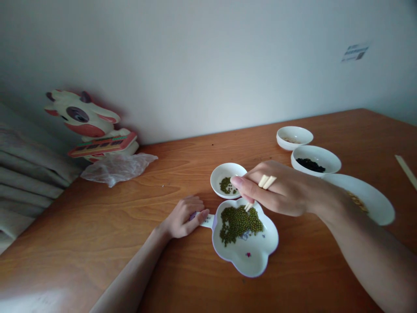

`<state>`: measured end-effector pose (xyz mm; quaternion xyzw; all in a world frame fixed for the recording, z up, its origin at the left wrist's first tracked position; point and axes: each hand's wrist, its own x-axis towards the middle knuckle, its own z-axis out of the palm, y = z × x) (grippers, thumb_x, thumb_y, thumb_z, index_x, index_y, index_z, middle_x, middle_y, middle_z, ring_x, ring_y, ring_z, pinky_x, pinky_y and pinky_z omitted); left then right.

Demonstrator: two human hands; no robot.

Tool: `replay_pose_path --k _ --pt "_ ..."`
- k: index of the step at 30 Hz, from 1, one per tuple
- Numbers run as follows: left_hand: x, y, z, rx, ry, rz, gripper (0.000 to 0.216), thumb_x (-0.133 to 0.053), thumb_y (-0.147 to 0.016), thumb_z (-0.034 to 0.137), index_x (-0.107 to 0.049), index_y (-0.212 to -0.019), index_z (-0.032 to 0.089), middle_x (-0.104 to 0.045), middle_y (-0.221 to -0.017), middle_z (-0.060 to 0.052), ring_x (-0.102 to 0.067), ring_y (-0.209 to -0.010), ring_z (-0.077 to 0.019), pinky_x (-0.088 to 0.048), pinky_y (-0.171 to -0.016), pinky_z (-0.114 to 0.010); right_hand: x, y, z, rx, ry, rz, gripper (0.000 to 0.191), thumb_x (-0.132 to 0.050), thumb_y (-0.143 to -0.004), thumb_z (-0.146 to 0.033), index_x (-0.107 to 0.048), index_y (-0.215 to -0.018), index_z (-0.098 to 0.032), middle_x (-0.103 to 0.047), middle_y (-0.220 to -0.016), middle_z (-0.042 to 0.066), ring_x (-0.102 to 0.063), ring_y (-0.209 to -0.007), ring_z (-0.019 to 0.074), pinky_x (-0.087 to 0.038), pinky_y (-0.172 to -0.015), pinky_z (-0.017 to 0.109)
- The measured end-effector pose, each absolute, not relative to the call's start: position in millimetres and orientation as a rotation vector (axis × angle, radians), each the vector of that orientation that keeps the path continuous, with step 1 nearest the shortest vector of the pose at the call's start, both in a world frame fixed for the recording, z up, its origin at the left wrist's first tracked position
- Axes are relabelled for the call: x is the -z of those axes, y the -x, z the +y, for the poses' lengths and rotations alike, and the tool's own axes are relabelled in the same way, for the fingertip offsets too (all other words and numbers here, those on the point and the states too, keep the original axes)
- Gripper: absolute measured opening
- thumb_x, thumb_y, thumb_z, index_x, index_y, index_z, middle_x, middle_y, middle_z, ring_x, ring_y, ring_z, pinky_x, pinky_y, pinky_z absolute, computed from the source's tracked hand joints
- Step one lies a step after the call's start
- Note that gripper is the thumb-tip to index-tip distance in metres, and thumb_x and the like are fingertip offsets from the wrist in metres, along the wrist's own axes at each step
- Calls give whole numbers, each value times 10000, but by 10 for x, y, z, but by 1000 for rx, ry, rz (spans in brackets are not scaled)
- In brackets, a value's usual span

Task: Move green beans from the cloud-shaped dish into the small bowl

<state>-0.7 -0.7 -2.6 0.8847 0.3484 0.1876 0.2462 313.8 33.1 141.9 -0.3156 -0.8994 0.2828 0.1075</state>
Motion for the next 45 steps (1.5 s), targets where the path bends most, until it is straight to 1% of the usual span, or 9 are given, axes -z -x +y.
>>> replay_pose_path --k 6,14,20,24,29,38,45 --pt "35 25 -7 -509 -2419 960 413 -390 -1123 346 -480 -751 192 -576 -744 -37 -478 -735 -183 -360 -749 -370 -1361 -3141 343 -891 884 -2619 646 -365 -1129 -556 -669 -708 -172 -614 -566 -18 -505 -497 105 -301 -554 319" --pt "42 26 -3 -515 -2432 951 406 -383 -1122 335 -467 -749 195 -575 -741 -33 -483 -724 -181 -362 -760 -373 -1339 -3116 369 -884 876 -2609 640 -378 -1124 -559 -672 -701 -178 -580 -551 -20 -508 -496 112 -305 -547 322" --pt "30 20 -5 -523 -2425 946 413 -393 -1121 330 -471 -739 192 -568 -732 -30 -475 -715 -176 -362 -759 -372 -1346 -3158 380 -888 932 -2587 666 -349 -1128 -564 -643 -671 -178 -632 -573 -6 -529 -502 116 -325 -556 332" --pt "23 15 -11 -528 -2423 949 421 -391 -1122 335 -482 -738 192 -574 -730 -34 -482 -716 -179 -370 -755 -372 -1340 -3150 375 -914 888 -2588 669 -336 -1131 -565 -659 -693 -177 -652 -595 -2 -544 -516 117 -335 -564 332" --pt "17 9 -8 -538 -2429 950 426 -391 -1120 336 -484 -729 192 -573 -723 -32 -486 -710 -178 -376 -748 -371 -1318 -3115 374 -925 889 -2596 626 -401 -1122 -546 -667 -689 -181 -632 -577 -13 -541 -513 118 -322 -559 333" --pt "24 17 -6 -525 -2436 965 432 -393 -1117 346 -493 -724 194 -591 -723 -43 -499 -711 -181 -389 -751 -370 -1319 -3098 367 -949 867 -2600 595 -414 -1124 -516 -673 -709 -177 -630 -591 -13 -544 -520 115 -346 -559 316" --pt "39 17 -6 -538 -2450 964 433 -390 -1117 346 -500 -726 194 -587 -722 -39 -509 -709 -181 -384 -744 -368 -1313 -3133 398 -903 868 -2626 643 -347 -1137 -528 -664 -702 -177 -629 -577 -14 -529 -504 113 -355 -568 316"
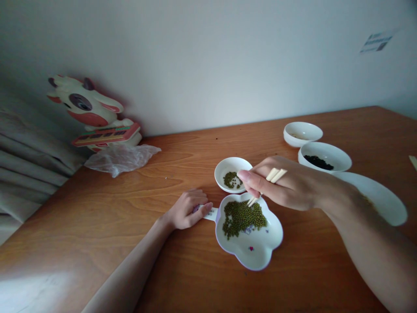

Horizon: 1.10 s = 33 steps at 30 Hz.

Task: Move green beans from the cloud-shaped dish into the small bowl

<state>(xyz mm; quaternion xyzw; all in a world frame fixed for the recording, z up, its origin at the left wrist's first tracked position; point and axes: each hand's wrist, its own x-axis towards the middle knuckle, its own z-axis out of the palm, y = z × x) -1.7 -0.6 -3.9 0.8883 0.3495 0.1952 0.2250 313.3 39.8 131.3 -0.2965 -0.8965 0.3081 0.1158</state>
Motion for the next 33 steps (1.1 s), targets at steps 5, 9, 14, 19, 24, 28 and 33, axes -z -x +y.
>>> replay_pose_path --k 5,9,14,19,24,28,33 --pt "34 12 -5 -536 -2450 968 460 -372 -1121 371 -514 -723 192 -591 -720 -44 -513 -702 -180 -392 -739 -363 -1289 -3165 421 -884 883 -2620 635 -351 -1137 -524 -638 -687 -180 -669 -616 1 -549 -538 124 -373 -610 327" --pt "24 11 -7 -524 -2432 968 456 -374 -1123 369 -506 -725 192 -591 -727 -42 -507 -705 -178 -387 -744 -364 -1294 -3145 402 -936 865 -2616 663 -339 -1134 -552 -678 -706 -176 -690 -623 12 -571 -542 129 -373 -593 323" --pt "24 14 -9 -522 -2432 962 427 -390 -1120 348 -489 -735 192 -579 -741 -33 -501 -717 -177 -380 -753 -368 -1318 -3113 381 -967 879 -2605 703 -315 -1128 -587 -686 -700 -172 -699 -619 17 -592 -552 127 -403 -614 316" --pt "13 7 -9 -527 -2421 965 429 -386 -1121 353 -483 -735 194 -571 -735 -30 -495 -711 -178 -378 -755 -365 -1314 -3110 385 -956 874 -2606 705 -316 -1126 -590 -701 -709 -173 -698 -613 12 -595 -547 127 -401 -608 316" --pt "7 3 -6 -529 -2426 951 431 -383 -1122 342 -467 -726 194 -565 -728 -29 -489 -707 -174 -372 -752 -365 -1314 -3109 375 -943 866 -2625 705 -312 -1123 -601 -697 -716 -173 -689 -615 11 -597 -554 128 -394 -598 316" --pt "15 6 -7 -533 -2430 951 425 -389 -1121 335 -475 -731 190 -566 -732 -30 -488 -710 -171 -372 -748 -364 -1335 -3103 364 -971 876 -2618 713 -308 -1122 -606 -703 -718 -170 -696 -622 9 -600 -558 121 -417 -617 306" --pt "33 15 -3 -540 -2436 944 418 -396 -1119 336 -486 -739 187 -574 -731 -30 -484 -708 -169 -368 -745 -363 -1339 -3107 372 -976 907 -2629 723 -313 -1112 -628 -704 -714 -168 -697 -623 14 -588 -555 124 -401 -608 312"
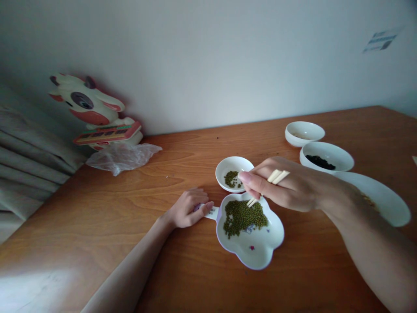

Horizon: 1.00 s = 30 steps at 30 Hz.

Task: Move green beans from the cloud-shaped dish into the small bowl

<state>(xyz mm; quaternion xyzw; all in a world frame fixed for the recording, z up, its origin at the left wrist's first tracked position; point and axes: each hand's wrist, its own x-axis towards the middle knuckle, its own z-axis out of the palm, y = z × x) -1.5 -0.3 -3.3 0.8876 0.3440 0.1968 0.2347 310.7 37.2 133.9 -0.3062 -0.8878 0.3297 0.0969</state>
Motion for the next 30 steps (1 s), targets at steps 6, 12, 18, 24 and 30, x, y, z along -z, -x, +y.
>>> replay_pose_path --k 6,12,18,24,30 --pt "38 25 -5 -539 -2432 941 413 -400 -1117 335 -480 -740 188 -570 -732 -29 -486 -713 -172 -370 -745 -360 -1320 -3143 398 -943 919 -2651 725 -294 -1120 -616 -701 -718 -170 -710 -643 23 -595 -568 134 -380 -617 336" --pt "32 21 -7 -540 -2426 935 414 -402 -1118 340 -486 -743 189 -568 -732 -27 -487 -713 -172 -372 -749 -362 -1316 -3157 401 -972 922 -2643 711 -307 -1123 -605 -706 -725 -172 -710 -654 27 -607 -579 141 -365 -611 344" --pt "36 20 -2 -545 -2431 938 416 -402 -1117 339 -491 -738 189 -571 -730 -28 -489 -711 -173 -375 -746 -361 -1316 -3151 402 -980 943 -2651 738 -290 -1113 -639 -711 -724 -174 -711 -657 31 -607 -575 143 -356 -606 349" --pt "32 17 1 -540 -2428 940 417 -405 -1117 341 -481 -736 190 -569 -733 -25 -483 -711 -170 -372 -749 -364 -1331 -3113 384 -981 945 -2632 733 -303 -1109 -644 -692 -706 -171 -693 -621 24 -577 -544 129 -370 -606 334" --pt "42 21 0 -541 -2426 948 413 -407 -1115 340 -490 -738 190 -570 -737 -28 -489 -714 -173 -375 -742 -363 -1326 -3101 368 -963 917 -2648 736 -286 -1107 -653 -678 -716 -168 -681 -620 23 -573 -539 127 -349 -571 326"
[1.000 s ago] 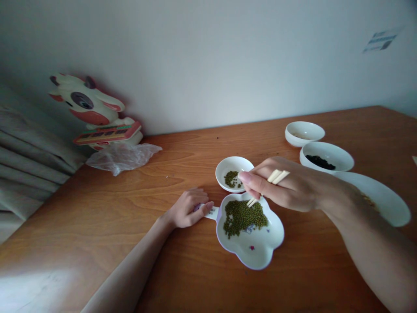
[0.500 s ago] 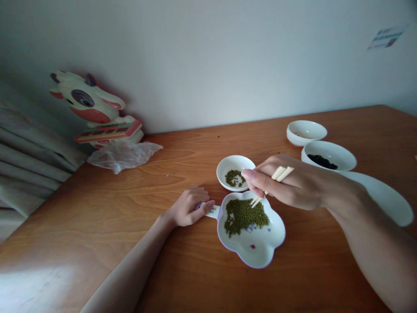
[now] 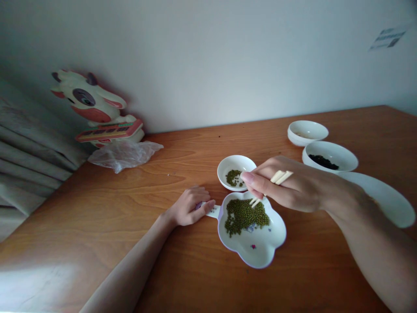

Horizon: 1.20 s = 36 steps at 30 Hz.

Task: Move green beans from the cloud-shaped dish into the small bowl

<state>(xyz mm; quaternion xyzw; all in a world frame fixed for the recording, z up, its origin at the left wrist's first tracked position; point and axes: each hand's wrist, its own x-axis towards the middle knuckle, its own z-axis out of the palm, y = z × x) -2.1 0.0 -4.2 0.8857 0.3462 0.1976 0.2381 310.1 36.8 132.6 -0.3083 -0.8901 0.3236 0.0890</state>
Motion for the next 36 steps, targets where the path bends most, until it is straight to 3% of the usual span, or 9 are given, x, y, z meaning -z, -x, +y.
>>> replay_pose_path --k 9,15,36 --pt "31 21 -7 -541 -2429 954 419 -411 -1116 344 -502 -738 187 -578 -738 -31 -503 -718 -174 -390 -755 -360 -1291 -3050 364 -942 846 -2634 693 -295 -1123 -607 -606 -679 -175 -621 -587 11 -529 -529 118 -314 -559 324" --pt "32 19 -1 -537 -2442 948 428 -397 -1116 347 -495 -729 191 -584 -732 -34 -503 -709 -175 -388 -744 -362 -1308 -3109 380 -991 829 -2609 706 -292 -1125 -600 -649 -696 -168 -684 -635 34 -574 -568 134 -372 -613 329" --pt "30 14 0 -553 -2421 943 412 -409 -1117 335 -471 -736 191 -565 -733 -24 -491 -708 -169 -368 -734 -359 -1297 -3086 354 -1011 783 -2641 625 -350 -1135 -533 -657 -733 -165 -663 -643 19 -552 -568 125 -338 -589 321"
